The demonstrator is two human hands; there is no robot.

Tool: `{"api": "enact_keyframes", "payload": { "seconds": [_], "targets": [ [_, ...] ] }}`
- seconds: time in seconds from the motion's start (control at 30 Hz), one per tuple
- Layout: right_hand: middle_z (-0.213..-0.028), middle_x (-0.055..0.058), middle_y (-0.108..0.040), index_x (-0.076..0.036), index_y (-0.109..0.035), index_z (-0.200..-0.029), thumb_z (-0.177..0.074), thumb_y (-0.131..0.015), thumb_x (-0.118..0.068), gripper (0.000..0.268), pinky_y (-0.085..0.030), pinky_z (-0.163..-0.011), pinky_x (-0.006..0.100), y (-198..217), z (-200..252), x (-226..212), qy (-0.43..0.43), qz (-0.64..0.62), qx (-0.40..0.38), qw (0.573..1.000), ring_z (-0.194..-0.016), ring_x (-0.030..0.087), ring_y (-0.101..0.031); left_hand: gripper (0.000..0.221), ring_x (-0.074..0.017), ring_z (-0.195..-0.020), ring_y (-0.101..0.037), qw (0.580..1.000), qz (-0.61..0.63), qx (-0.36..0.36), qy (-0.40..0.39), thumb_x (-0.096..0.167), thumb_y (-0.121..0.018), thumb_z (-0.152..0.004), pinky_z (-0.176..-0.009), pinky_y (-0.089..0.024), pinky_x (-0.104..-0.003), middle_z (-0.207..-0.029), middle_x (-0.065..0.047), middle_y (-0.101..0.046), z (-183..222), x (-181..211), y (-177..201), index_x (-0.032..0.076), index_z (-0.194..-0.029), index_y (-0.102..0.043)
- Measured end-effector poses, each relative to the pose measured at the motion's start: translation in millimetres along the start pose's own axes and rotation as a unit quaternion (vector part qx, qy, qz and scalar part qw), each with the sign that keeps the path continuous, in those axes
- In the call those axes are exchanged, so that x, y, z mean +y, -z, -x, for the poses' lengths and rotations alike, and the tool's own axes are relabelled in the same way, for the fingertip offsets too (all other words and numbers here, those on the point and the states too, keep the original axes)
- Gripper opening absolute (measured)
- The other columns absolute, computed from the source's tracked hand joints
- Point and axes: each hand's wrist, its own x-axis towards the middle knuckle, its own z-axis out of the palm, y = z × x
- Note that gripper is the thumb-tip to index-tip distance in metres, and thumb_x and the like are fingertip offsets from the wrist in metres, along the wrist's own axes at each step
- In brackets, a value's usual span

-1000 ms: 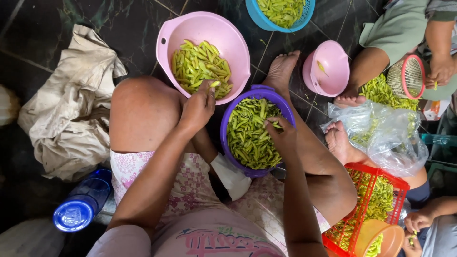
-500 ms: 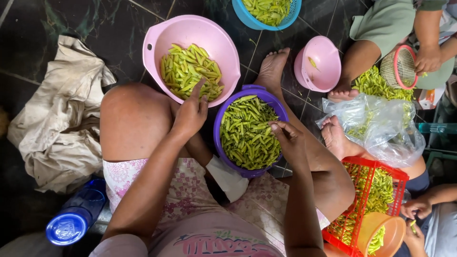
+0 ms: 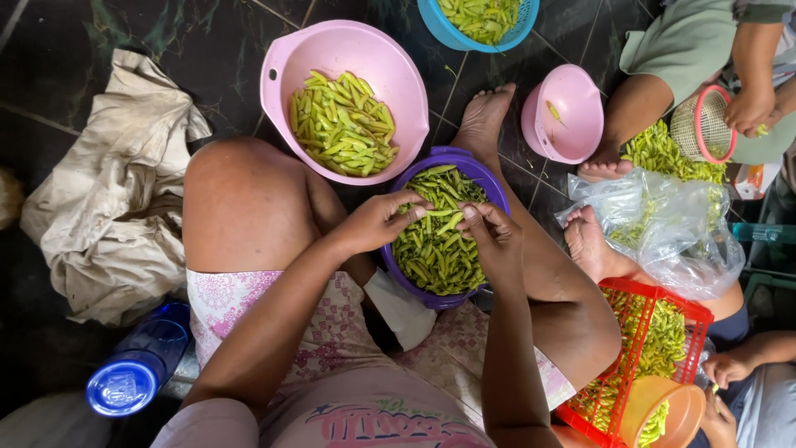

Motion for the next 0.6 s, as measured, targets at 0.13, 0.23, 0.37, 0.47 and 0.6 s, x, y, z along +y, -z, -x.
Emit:
{"api": "enact_keyframes", "payload": {
  "seconds": [0.13,0.23,0.37,0.47,0.6],
  "targets": [
    [-0.104,0.029,-0.076,0.014,-0.069,-0.116,-0.110,-0.064,-0.013,0.028,-0.066,-0.077,0.045,-9.0,-3.5,-13.5,0.022,0.011,-0.007,1.000,-0.086,0.032,-0.078,0.023,-0.0077,-0.030,-0.033,0.999,0.032,-0.034,-0.009,0.021,-0.056,-0.109,-0.036,-0.029,-0.024,-0.042,0.001,-0.053,-6.1,-9.9,-2.8,0.010,-0.126,-0.066],
    [-0.100,0.030,-0.076,0.012,-0.071,-0.114,-0.110,-0.063,-0.014,0.027,-0.067,-0.076,0.048,-10.4,-4.9,-6.7,0.013,0.001,-0.022,1.000,-0.085,0.036,-0.079,0.021,-0.0057,-0.033,-0.033,0.998,0.029,-0.055,-0.029,0.017,-0.054,-0.110,-0.040,-0.030,-0.024,-0.044,0.001,-0.051,-6.2,-8.1,-5.0,0.007,-0.126,-0.063],
    [-0.107,0.034,-0.073,0.015,-0.068,-0.111,-0.108,-0.067,-0.008,0.023,-0.068,-0.076,0.051,-16.0,-1.2,4.4,0.007,-0.042,0.014,0.999,-0.088,0.038,-0.079,0.020,-0.0062,-0.034,-0.035,0.998,-0.003,-0.064,-0.028,0.017,-0.053,-0.110,-0.042,-0.030,-0.025,-0.047,0.001,-0.054,-4.5,-7.1,-8.3,0.008,-0.127,-0.058],
    [-0.106,0.036,-0.073,0.018,-0.065,-0.110,-0.107,-0.068,-0.006,0.024,-0.069,-0.075,0.052,-20.5,2.5,8.6,0.004,-0.068,0.033,0.997,-0.087,0.040,-0.078,0.021,-0.0069,-0.034,-0.035,0.997,-0.033,-0.062,-0.023,0.018,-0.051,-0.111,-0.041,-0.030,-0.026,-0.049,0.001,-0.055,-2.4,-5.2,-9.0,0.007,-0.128,-0.057],
    [-0.101,0.030,-0.075,0.014,-0.069,-0.116,-0.105,-0.069,-0.008,0.025,-0.069,-0.078,0.050,-26.8,4.9,10.5,-0.024,-0.114,0.052,0.992,-0.090,0.037,-0.079,0.030,-0.0056,-0.035,-0.031,0.996,-0.050,-0.065,-0.018,0.022,-0.048,-0.113,-0.040,-0.030,-0.026,-0.049,0.002,-0.054,-5.7,-18.2,-13.7,0.008,-0.139,-0.055]
  ]
}}
